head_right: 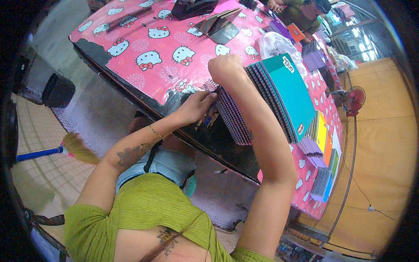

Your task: The person trims the excess spiral from the edge of a notebook using a small tool, then stacks the trimmed notebooks into color-coded groups on a table.

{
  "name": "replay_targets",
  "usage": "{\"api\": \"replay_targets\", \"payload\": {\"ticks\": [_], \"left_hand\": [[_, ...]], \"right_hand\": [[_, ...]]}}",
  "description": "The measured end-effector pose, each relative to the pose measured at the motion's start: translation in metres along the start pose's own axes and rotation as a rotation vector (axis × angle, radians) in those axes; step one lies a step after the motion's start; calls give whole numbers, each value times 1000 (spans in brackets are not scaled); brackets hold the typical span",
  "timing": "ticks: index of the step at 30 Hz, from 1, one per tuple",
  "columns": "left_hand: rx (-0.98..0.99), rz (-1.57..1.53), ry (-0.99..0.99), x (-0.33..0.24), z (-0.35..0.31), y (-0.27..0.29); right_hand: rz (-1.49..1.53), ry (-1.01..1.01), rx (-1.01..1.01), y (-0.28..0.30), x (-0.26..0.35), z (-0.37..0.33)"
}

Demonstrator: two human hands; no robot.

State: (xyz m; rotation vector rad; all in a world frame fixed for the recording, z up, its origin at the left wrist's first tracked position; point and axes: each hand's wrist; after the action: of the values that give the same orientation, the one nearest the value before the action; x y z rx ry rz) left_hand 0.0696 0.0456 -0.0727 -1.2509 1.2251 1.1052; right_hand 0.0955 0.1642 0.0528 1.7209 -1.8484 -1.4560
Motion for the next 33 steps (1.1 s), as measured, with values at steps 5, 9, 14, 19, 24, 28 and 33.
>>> {"api": "replay_targets", "payload": {"ticks": [5,9,14,19,24,28,33], "left_hand": [[-5,4,-64,3,4,0],[54,-8,20,3,-10,-4],[-5,4,-19,9,-6,-3],[-26,33,13,8,-4,-6],[-19,30,39,14,-15,-6],[-23,8,48,18,-7,-3],[-34,-13,44,22,-1,-5]], "right_hand": [[12,-7,-21,-4,2,5],[59,-5,-3,-4,4,2],[6,19,65,-2,9,3],[25,7,74,-10,6,8],[88,8,36,-10,9,8],[36,11,25,-14,11,10],[32,20,52,-16,13,14]]}}
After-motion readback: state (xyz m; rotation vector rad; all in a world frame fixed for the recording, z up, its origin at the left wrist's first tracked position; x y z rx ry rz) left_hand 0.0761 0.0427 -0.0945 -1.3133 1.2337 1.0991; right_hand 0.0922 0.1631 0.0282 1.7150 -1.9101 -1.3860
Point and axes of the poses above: each hand's wrist, its own z-axis towards the middle knuckle, its own y-axis out of the back of the hand, x = y × z, and after that the axes turned 11 degrees about x, right-handed
